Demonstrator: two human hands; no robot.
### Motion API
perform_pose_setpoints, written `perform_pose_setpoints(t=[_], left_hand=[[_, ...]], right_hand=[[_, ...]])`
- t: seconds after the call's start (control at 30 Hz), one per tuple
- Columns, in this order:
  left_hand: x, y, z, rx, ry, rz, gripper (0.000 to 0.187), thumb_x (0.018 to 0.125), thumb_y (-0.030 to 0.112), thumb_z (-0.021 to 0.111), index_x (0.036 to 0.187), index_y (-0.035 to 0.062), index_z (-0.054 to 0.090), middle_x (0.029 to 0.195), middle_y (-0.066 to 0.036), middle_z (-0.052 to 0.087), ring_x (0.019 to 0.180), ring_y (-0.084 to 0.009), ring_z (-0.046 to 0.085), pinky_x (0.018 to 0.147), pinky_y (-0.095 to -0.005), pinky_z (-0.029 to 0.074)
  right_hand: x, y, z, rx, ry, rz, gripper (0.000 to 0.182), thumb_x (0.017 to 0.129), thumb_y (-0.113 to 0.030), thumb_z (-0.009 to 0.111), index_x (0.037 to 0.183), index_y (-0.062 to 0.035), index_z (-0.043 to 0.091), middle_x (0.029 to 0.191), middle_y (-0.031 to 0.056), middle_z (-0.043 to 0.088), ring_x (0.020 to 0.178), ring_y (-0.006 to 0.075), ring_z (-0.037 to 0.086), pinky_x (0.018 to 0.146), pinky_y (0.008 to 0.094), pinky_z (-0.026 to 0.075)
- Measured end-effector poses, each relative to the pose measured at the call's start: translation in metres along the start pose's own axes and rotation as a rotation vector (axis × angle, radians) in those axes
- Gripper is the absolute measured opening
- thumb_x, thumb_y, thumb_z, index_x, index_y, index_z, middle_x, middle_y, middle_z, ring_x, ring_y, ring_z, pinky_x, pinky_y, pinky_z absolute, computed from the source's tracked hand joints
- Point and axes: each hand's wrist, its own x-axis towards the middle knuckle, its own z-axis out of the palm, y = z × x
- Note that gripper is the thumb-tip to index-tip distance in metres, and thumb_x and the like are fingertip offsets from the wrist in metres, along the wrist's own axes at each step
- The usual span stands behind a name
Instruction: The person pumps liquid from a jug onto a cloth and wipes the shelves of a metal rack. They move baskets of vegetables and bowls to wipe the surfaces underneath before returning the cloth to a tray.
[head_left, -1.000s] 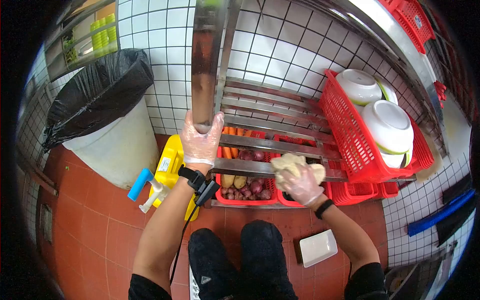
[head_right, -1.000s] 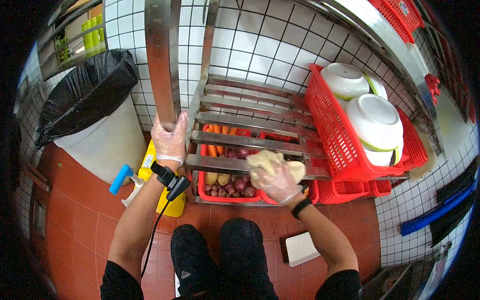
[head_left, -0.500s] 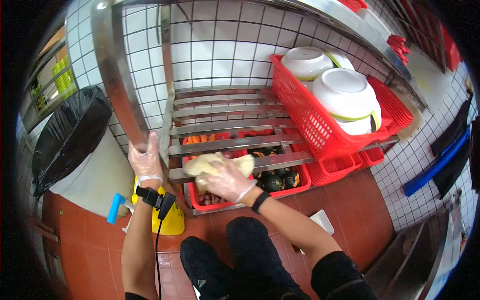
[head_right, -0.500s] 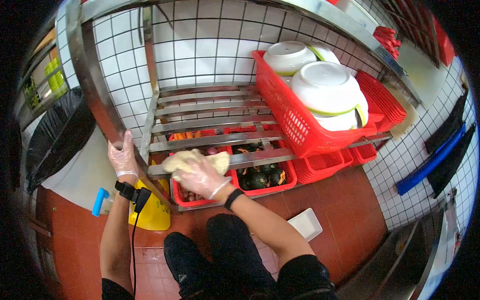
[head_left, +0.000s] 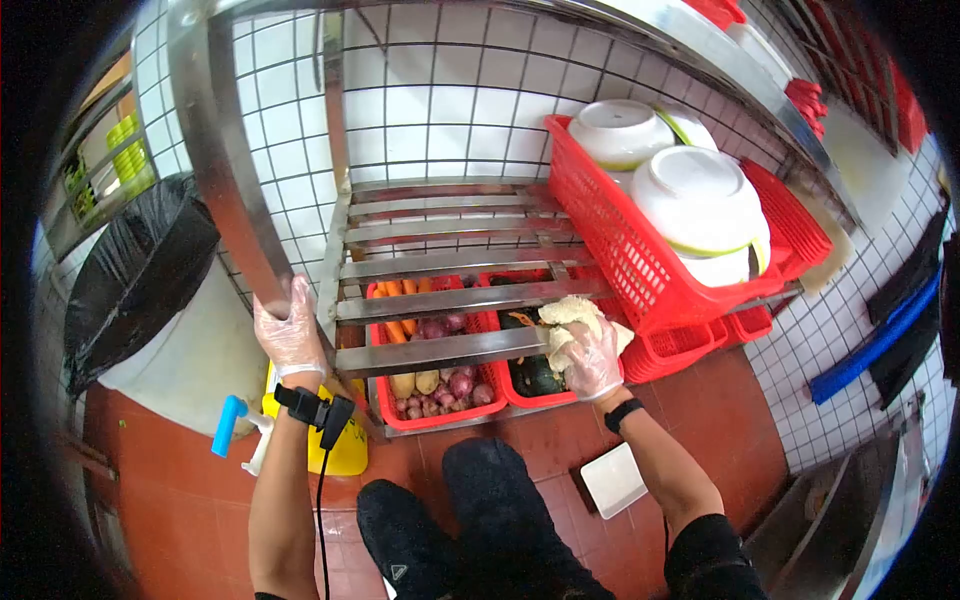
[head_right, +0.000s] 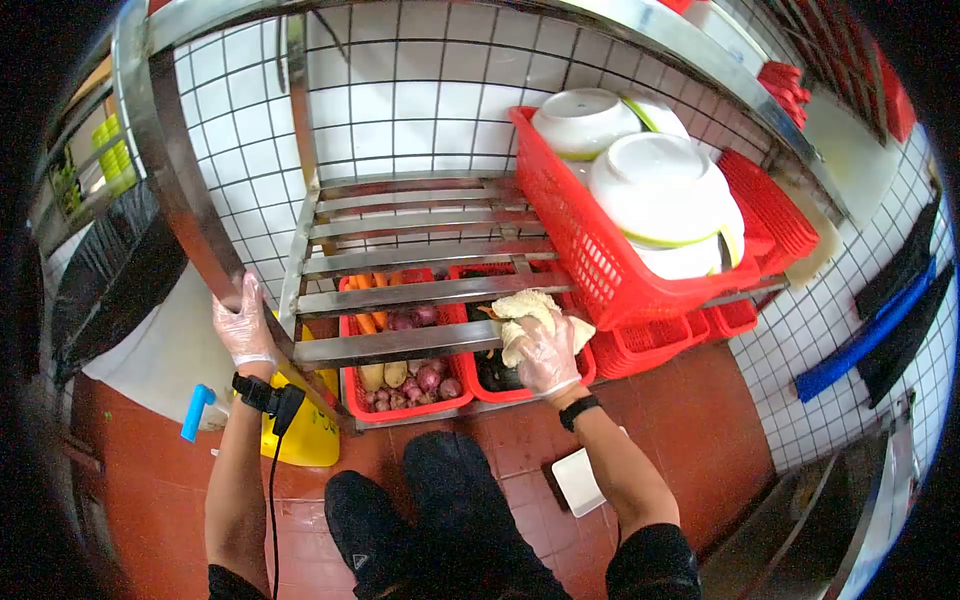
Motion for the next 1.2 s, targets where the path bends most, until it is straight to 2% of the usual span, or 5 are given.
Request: perform_pose_setpoints(t=[0.47,0.57,0.77,1.1,1.2], left_hand=[[0.0,-0.001,0.002,-0.034,0.035,-0.009,0.026,0.092,0.008,0.071,0.113,0.0001,0.058,0.087,-0.002,0.062,0.071,-0.0075,0.056,0.064,-0.0247,0.049],[0.0,-0.002,-0.001,-0.024,-0.002,-0.003,0.025,0.092,0.007,0.072,0.112,0.0011,0.059,0.085,0.0,0.062,0.071,-0.0064,0.055,0.063,-0.0238,0.048],[-0.001,-0.001,0.0,0.025,0.035,0.015,0.021,0.092,0.007,0.072,0.108,0.0011,0.059,0.083,0.0,0.061,0.069,-0.0066,0.055,0.062,-0.0237,0.048],[-0.002,-0.012,-0.002,-0.025,0.06,0.016,0.022,0.091,0.003,0.07,0.109,0.0006,0.057,0.085,-0.001,0.06,0.072,-0.0082,0.056,0.064,-0.0249,0.048],[-0.003,-0.014,0.0,0.006,0.102,0.006,0.019,0.096,0.008,0.065,0.093,0.0071,0.046,0.077,-0.003,0.054,0.068,-0.012,0.054,0.064,-0.0273,0.045]], right_hand=[[0.163,-0.188,0.051,0.365,-0.506,-0.248,0.036,0.076,-0.018,0.067,0.112,-0.0171,0.071,0.127,0.0068,0.062,0.12,0.0372,0.051,0.095,0.0543,0.043],[0.172,-0.188,0.052,0.475,-0.375,-0.298,0.027,0.081,-0.018,0.064,0.106,-0.0162,0.073,0.122,0.0057,0.062,0.116,0.0319,0.051,0.094,0.0492,0.045],[0.165,-0.101,0.036,1.008,-0.165,-0.267,0.018,0.07,-0.004,0.064,0.084,-0.0136,0.07,0.106,0.0085,0.067,0.108,0.0336,0.059,0.091,0.0455,0.049],[0.215,0.062,0.062,0.432,-0.176,0.532,0.025,0.075,0.001,0.06,0.095,-0.0084,0.071,0.109,0.0177,0.069,0.109,0.0376,0.062,0.097,0.0429,0.048],[0.224,0.103,0.107,0.263,-0.208,0.478,0.022,0.077,-0.004,0.063,0.095,-0.0108,0.073,0.112,0.0167,0.068,0.112,0.0359,0.06,0.099,0.0434,0.048]])
